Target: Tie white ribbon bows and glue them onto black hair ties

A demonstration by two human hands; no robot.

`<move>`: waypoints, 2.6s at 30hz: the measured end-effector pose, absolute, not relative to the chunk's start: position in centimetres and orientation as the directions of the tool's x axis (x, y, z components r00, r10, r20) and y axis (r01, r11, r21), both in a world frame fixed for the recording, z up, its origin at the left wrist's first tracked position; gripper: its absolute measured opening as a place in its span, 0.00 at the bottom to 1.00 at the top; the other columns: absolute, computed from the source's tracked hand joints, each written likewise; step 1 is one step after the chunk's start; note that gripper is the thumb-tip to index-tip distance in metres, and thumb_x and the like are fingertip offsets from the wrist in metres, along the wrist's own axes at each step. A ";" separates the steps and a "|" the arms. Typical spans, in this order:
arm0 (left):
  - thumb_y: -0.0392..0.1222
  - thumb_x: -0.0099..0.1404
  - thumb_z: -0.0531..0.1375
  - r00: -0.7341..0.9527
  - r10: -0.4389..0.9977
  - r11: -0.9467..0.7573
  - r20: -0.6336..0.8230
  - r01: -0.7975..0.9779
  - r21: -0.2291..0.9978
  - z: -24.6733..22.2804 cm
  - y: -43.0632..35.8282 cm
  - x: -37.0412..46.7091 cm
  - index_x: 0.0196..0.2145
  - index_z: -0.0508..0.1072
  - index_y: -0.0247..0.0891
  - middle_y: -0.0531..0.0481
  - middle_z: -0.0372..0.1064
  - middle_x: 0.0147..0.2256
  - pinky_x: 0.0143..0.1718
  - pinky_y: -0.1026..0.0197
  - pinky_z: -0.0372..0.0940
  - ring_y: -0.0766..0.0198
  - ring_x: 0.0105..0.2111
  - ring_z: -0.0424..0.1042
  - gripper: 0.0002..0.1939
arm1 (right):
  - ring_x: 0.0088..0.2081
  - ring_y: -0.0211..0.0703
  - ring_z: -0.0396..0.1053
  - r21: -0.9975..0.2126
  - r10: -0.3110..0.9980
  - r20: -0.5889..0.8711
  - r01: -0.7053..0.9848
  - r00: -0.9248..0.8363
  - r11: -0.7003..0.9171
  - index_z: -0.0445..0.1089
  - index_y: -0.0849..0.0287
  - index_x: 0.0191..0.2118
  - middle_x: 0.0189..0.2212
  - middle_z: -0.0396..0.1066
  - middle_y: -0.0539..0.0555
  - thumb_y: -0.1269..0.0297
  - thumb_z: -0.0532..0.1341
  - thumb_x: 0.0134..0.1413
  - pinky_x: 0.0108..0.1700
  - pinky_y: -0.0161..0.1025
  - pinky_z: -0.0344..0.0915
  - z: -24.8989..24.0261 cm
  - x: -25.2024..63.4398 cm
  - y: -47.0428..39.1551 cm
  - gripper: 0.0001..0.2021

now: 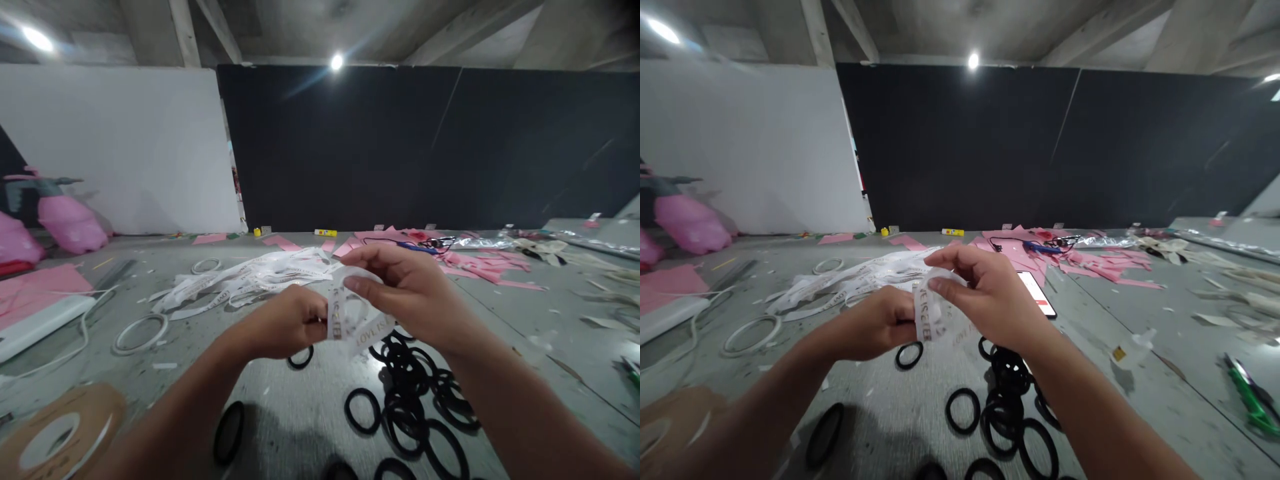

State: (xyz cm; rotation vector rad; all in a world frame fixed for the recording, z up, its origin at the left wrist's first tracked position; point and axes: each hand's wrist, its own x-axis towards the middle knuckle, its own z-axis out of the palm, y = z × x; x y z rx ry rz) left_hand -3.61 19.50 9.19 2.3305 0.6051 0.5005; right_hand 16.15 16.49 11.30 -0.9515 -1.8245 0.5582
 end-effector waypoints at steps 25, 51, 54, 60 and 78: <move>0.40 0.50 0.68 0.799 0.600 0.133 -0.044 -0.046 0.990 8.6 19.5 -3.8 0.22 0.72 0.31 0.56 0.60 0.19 0.21 0.67 0.46 0.75 0.18 0.53 0.10 | 0.51 0.45 0.68 -0.734 0.662 0.586 0.039 -0.468 0.678 0.73 0.53 0.43 0.49 0.68 0.55 0.69 0.66 0.52 0.49 0.42 0.67 8.4 15.4 18.8 0.12; 0.45 0.53 0.69 0.768 0.640 0.013 0.031 -0.052 0.999 8.9 19.8 -4.4 0.20 0.72 0.32 0.59 0.50 0.16 0.21 0.64 0.41 0.75 0.18 0.45 0.15 | 0.23 0.34 0.60 -0.851 0.825 0.475 0.080 -0.307 0.520 0.66 0.55 0.42 0.25 0.64 0.45 0.72 0.56 0.53 0.26 0.33 0.58 7.0 13.2 17.9 0.10; 0.45 0.55 0.69 0.743 0.659 -0.055 0.120 -0.111 0.992 8.9 20.0 -4.5 0.21 0.74 0.32 0.58 0.52 0.17 0.21 0.65 0.41 0.75 0.19 0.45 0.14 | 0.20 0.32 0.54 -0.866 0.853 0.457 0.093 -0.253 0.491 0.63 0.54 0.46 0.24 0.60 0.44 0.69 0.57 0.55 0.22 0.32 0.54 6.4 12.8 18.1 0.12; 0.50 0.57 0.68 0.527 0.791 -0.159 0.311 -0.314 0.936 8.9 20.6 -4.3 0.26 0.76 0.33 0.59 0.53 0.18 0.21 0.65 0.43 0.75 0.18 0.46 0.15 | 0.23 0.33 0.55 -0.813 0.834 0.513 0.198 -0.201 0.548 0.65 0.57 0.33 0.26 0.60 0.47 0.57 0.57 0.62 0.23 0.34 0.54 6.6 13.0 18.4 0.10; 0.49 0.52 0.69 0.715 0.696 0.034 0.058 -0.113 0.993 8.2 20.5 -4.3 0.21 0.69 0.33 0.59 0.53 0.15 0.19 0.66 0.44 0.75 0.16 0.48 0.18 | 0.30 0.39 0.66 -0.699 0.764 0.628 0.324 -0.148 0.637 0.73 0.57 0.30 0.28 0.71 0.51 0.62 0.59 0.59 0.34 0.37 0.62 7.9 13.7 18.3 0.09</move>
